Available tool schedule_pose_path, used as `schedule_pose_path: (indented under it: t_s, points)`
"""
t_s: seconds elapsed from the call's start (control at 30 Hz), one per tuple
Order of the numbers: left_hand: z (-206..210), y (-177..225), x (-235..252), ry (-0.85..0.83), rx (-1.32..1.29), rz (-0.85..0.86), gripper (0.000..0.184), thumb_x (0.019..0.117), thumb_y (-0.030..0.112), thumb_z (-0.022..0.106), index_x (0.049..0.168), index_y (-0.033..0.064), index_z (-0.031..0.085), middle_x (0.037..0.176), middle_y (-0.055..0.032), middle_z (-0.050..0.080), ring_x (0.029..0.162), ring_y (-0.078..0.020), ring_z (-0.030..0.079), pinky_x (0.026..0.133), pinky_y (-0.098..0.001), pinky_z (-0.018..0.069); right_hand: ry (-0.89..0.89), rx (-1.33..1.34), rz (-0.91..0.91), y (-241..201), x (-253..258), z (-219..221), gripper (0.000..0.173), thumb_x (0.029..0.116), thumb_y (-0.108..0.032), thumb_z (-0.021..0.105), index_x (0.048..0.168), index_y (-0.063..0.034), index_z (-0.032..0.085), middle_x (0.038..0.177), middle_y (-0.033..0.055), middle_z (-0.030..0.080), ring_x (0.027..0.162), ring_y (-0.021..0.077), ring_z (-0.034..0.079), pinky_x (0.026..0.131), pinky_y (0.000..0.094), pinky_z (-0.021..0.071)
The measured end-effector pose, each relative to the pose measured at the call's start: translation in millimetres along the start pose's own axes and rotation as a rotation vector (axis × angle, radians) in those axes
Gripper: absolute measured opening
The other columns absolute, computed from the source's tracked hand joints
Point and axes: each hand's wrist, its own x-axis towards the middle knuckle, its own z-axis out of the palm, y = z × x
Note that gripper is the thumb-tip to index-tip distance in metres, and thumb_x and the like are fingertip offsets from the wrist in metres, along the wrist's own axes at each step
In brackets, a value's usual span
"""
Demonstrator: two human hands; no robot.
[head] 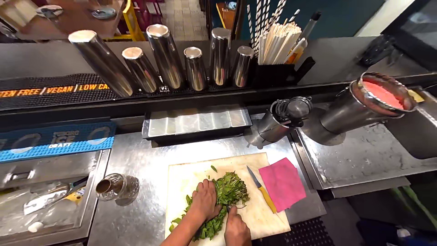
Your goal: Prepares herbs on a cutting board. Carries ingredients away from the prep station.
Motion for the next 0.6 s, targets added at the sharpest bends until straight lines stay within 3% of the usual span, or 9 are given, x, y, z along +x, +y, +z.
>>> schedule_pose_path:
  t_s: [0.2, 0.4, 0.6]
  points:
    - [-2, 1, 3, 0.020, -0.024, -0.027, 0.092, 0.0877, 0.053, 0.070, 0.148, -0.0079, 0.037, 0.151, -0.0274, 0.038, 0.141, -0.0457, 0.040, 0.101, -0.0581, 0.0493, -0.098, -0.001, 0.020, -24, 31, -9, 0.045, 0.1048, -0.010, 0.043, 0.149, -0.0008, 0.043, 0.113, 0.0193, 0.071, 0.098, 0.0349, 0.074, 0.079, 0.0479, 0.0606]
    - [-3, 1, 2, 0.021, -0.025, -0.015, 0.090, 0.0865, 0.050, 0.072, 0.147, -0.0065, 0.038, 0.151, -0.0267, 0.039, 0.141, -0.0455, 0.040, 0.100, -0.0584, 0.0494, -0.125, 0.025, 0.064, -8, 12, -7, 0.037, 0.1037, -0.011, 0.045, 0.140, -0.0043, 0.048, 0.106, 0.0183, 0.072, 0.096, 0.0355, 0.074, 0.078, 0.0488, 0.0599]
    - [-3, 0, 2, 0.050, -0.031, -0.048, 0.090, 0.0862, 0.052, 0.070, 0.148, -0.0053, 0.038, 0.152, -0.0252, 0.039, 0.141, -0.0441, 0.041, 0.101, -0.0579, 0.0494, -0.173, 0.012, 0.056, -23, 27, -15, 0.040, 0.1043, -0.009, 0.043, 0.144, -0.0045, 0.042, 0.107, 0.0168, 0.073, 0.098, 0.0341, 0.074, 0.080, 0.0484, 0.0606]
